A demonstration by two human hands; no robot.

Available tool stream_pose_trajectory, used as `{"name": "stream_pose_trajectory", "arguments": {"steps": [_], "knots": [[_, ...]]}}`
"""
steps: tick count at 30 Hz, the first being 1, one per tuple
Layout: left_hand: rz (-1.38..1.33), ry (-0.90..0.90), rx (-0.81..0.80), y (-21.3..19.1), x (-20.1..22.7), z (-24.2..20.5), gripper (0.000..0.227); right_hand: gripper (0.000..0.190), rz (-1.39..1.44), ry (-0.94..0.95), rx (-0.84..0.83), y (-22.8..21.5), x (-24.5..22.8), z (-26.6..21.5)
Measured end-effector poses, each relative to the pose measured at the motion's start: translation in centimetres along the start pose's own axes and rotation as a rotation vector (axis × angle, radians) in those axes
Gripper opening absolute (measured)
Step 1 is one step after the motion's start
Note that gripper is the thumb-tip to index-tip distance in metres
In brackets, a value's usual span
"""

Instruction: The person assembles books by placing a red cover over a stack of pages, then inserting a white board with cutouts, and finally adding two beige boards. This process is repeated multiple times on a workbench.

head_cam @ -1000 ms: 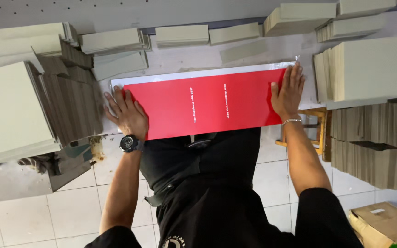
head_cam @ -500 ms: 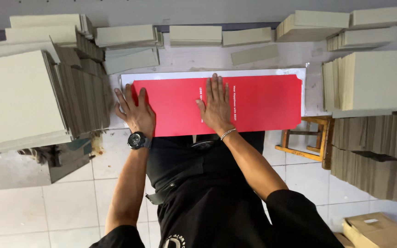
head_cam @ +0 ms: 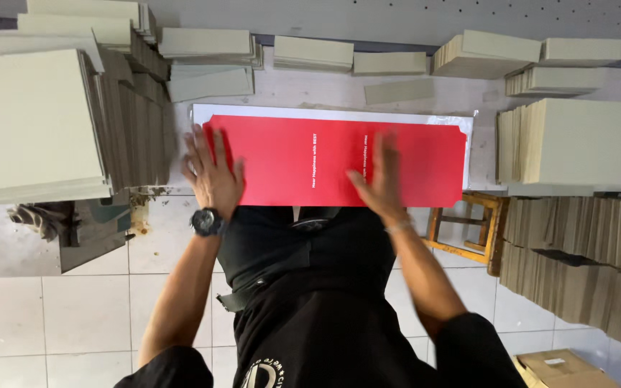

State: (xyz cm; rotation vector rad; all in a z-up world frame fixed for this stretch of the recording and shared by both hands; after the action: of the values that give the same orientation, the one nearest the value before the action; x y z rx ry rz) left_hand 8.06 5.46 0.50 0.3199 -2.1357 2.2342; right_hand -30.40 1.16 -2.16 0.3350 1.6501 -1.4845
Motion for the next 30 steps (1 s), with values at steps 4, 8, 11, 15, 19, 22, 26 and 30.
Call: {"name": "stream_pose_trajectory", "arguments": {"steps": [4, 8, 11, 15, 19, 22, 26, 30], "knots": [[-0.157, 0.311, -0.045, -2.0, 2.1, -4.0, 0.102, 0.122, -0.370, 0.145, -0.114, -7.8, 2.1, -8.0], [-0.054, 0.321, -0.165, 0.7, 2.5, -5.1, 0.099, 0.103, -0.686, 0.117, -0.140, -10.6, 5.0, -10.7], [0.009, 0.325, -0.023, 0.1, 1.6, -5.2, 0.070, 0.087, -0.755, 0.054, -0.129, -11.9, 7.3, -11.9], [0.157, 0.294, 0.005, -5.9, -0.2, -4.2, 0.054, 0.065, -0.743, 0.035, -0.153, -17.9, 6.3, -12.0], [0.148, 0.313, -0.137, -14.3, 0.5, 2.2, 0.035, 0.039, -0.823, -0.178, 0.020, -25.3, 2.2, -4.8], [0.168, 0.328, -0.159, -18.8, 0.7, 8.7, 0.016, 0.022, -0.773, -0.105, -0.111, -30.9, -0.6, 0.7], [-0.032, 0.226, -0.563, -23.6, 1.4, 20.0, 0.034, 0.046, -0.566, 0.280, -0.364, -37.4, -4.3, 10.4], [0.393, 0.174, -0.354, -22.1, -2.0, 38.9, 0.076, 0.056, -0.241, 0.335, -0.177, -44.7, 0.8, 21.3]]}}
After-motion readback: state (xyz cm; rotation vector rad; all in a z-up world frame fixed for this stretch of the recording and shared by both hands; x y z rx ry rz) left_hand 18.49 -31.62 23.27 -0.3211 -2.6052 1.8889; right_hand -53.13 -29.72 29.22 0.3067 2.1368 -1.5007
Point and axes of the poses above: each hand's wrist, its own z-axis towards the middle knuckle, its own y-axis out of the palm, x = y × z, the point moved 1 cm from there along z, towards the middle knuckle, and after that the axes turned 15 degrees about -x, right-handed, at the moved point
